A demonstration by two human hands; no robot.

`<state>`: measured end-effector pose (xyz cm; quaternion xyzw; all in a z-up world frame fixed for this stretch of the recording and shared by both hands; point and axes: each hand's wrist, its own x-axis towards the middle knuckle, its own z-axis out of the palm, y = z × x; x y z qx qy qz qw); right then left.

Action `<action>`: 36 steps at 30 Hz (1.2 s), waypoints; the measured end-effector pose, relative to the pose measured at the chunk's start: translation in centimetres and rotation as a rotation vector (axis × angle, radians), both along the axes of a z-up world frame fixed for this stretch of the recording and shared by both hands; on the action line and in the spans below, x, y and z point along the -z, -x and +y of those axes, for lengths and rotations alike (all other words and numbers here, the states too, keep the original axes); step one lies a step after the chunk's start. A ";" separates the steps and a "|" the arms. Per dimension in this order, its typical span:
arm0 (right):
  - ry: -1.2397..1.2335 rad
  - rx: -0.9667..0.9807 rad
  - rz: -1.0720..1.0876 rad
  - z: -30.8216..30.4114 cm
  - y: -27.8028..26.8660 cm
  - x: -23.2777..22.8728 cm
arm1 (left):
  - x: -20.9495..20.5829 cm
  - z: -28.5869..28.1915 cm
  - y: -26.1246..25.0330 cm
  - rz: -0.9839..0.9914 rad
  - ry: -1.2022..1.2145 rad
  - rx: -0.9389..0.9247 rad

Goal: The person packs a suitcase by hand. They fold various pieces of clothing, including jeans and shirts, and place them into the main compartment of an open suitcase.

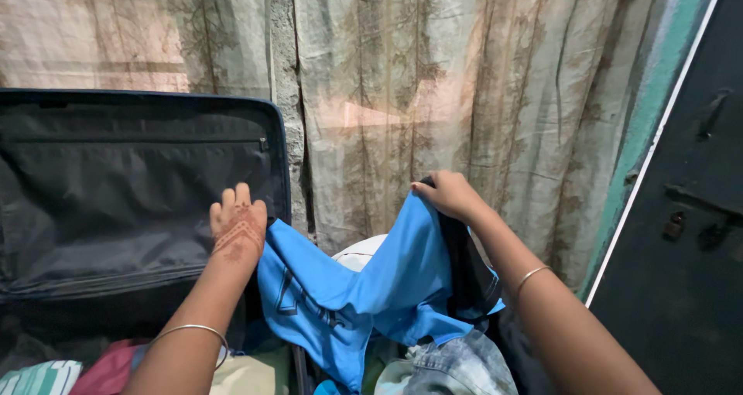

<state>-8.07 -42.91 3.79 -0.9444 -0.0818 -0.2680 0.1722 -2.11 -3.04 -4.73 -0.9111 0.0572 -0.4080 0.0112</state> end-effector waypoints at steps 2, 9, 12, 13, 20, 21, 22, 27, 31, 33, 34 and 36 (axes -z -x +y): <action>-0.761 -0.238 0.368 0.1 -0.4 0.6 | 1.2 0.1 -2.2 -0.307 0.038 0.150; -0.427 0.118 -0.100 1.2 -2.6 3.3 | 3.3 -2.1 -6.1 0.094 0.600 0.412; -0.183 0.423 -0.236 4.4 -0.6 2.9 | 1.9 -5.3 -3.6 0.067 0.755 0.291; -0.233 0.392 -0.188 5.7 -0.2 2.6 | 1.1 -6.6 -2.7 0.050 0.732 0.307; -0.348 -0.028 -0.137 9.9 0.9 3.9 | -1.3 -13.3 1.8 0.130 0.682 0.491; -0.349 -0.028 -0.141 9.9 1.2 4.3 | -1.0 -13.3 1.7 0.127 0.680 0.492; -0.441 -0.124 -0.065 9.7 1.7 4.8 | -0.9 -13.4 1.5 0.237 0.793 0.498; -0.424 -0.291 0.118 10.0 3.5 4.3 | -0.9 -14.0 0.6 0.448 0.837 0.517; -0.403 -0.289 0.332 9.5 5.9 2.8 | -2.1 -14.8 2.0 0.659 0.580 0.489; -0.261 -0.304 0.236 9.6 6.3 2.7 | -2.1 -15.5 3.0 0.702 0.655 0.473; -0.144 -0.236 0.168 9.7 6.1 2.7 | -1.9 -15.6 3.3 0.671 0.625 0.518; -0.028 -0.167 0.101 9.6 6.2 2.7 | -1.5 -15.4 3.4 0.642 0.595 0.562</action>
